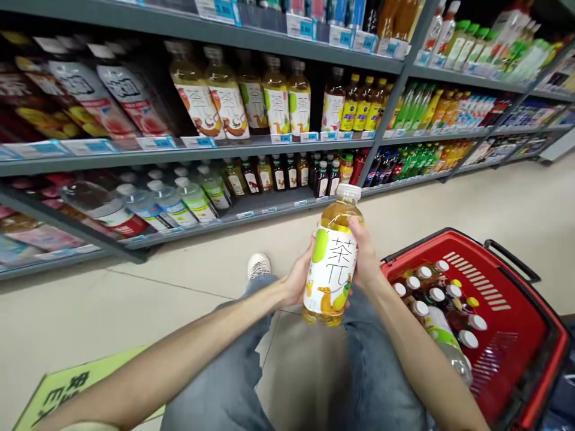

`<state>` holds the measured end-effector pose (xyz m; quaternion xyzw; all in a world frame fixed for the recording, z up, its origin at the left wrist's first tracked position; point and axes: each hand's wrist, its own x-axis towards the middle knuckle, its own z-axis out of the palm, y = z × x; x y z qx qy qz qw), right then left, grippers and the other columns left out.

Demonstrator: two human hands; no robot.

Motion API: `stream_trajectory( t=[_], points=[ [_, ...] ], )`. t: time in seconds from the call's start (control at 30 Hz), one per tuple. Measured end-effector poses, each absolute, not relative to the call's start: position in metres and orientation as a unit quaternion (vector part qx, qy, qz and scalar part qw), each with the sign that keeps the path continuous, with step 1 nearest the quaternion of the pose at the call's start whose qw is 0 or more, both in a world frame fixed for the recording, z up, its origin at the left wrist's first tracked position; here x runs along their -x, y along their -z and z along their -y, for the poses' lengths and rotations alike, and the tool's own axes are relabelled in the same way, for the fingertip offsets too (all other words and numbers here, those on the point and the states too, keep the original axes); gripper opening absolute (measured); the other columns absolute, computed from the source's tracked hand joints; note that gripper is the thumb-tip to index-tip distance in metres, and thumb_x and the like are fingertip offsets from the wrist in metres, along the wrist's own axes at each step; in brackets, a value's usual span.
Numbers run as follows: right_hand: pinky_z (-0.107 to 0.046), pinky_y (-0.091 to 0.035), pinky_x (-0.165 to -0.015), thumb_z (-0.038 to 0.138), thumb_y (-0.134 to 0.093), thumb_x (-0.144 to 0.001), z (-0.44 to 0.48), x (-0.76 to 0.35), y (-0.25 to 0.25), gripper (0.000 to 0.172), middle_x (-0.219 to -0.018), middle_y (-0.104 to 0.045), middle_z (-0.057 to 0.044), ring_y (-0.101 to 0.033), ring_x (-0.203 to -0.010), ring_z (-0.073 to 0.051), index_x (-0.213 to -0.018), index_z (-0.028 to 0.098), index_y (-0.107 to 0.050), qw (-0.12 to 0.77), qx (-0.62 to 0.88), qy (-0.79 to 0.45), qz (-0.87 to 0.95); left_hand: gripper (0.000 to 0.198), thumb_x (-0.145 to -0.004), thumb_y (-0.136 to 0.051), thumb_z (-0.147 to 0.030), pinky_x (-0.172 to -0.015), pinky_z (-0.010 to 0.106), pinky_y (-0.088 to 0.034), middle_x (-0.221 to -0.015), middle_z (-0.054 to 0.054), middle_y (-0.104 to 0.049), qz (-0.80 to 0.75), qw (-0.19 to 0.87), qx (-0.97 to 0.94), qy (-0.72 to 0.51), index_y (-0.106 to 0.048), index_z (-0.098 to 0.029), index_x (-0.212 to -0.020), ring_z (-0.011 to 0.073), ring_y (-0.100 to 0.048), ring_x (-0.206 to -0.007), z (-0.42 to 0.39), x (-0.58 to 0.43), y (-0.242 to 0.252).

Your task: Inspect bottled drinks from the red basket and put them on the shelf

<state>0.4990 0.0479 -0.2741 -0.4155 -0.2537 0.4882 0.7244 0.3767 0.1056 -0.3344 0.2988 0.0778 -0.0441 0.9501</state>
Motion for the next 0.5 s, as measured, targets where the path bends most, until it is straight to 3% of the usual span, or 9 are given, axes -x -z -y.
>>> stream_trajectory(
  t=[0.17,0.33,0.5],
  points=[
    [-0.031,-0.054,-0.053,0.082,-0.064,-0.071,-0.051,-0.491,0.272,0.066,-0.070,-0.073,-0.006,-0.070,-0.067,-0.024,-0.091,0.019,-0.068,0.661,0.414,-0.593,0.199,0.079,-0.082,-0.045,-0.077,-0.082,0.043,-0.049,-0.088,0.015,-0.075,-0.130,0.961,-0.244,0.013,-0.067,-0.010,-0.116,0.0294,-0.069,-0.074,-0.083,-0.369,0.343],
    [-0.031,-0.054,-0.057,0.074,-0.068,-0.074,-0.045,-0.480,0.273,0.053,-0.062,-0.070,-0.002,-0.069,-0.065,-0.022,-0.083,0.022,-0.063,0.642,0.408,-0.622,0.183,0.059,-0.074,-0.057,-0.067,-0.082,0.039,-0.049,-0.083,0.009,-0.073,-0.152,0.967,-0.201,0.026,-0.067,-0.015,-0.100,0.0273,-0.070,-0.078,-0.059,-0.351,0.348],
    [-0.032,-0.056,-0.061,0.071,-0.066,-0.077,-0.043,-0.481,0.274,0.049,-0.064,-0.069,-0.001,-0.069,-0.064,-0.022,-0.083,0.022,-0.062,0.646,0.413,-0.610,0.201,0.055,-0.079,-0.048,-0.067,-0.085,0.041,-0.049,-0.080,0.008,-0.070,-0.179,0.958,-0.220,0.051,-0.067,-0.017,-0.092,0.0265,-0.070,-0.078,-0.056,-0.346,0.334]
  ],
)
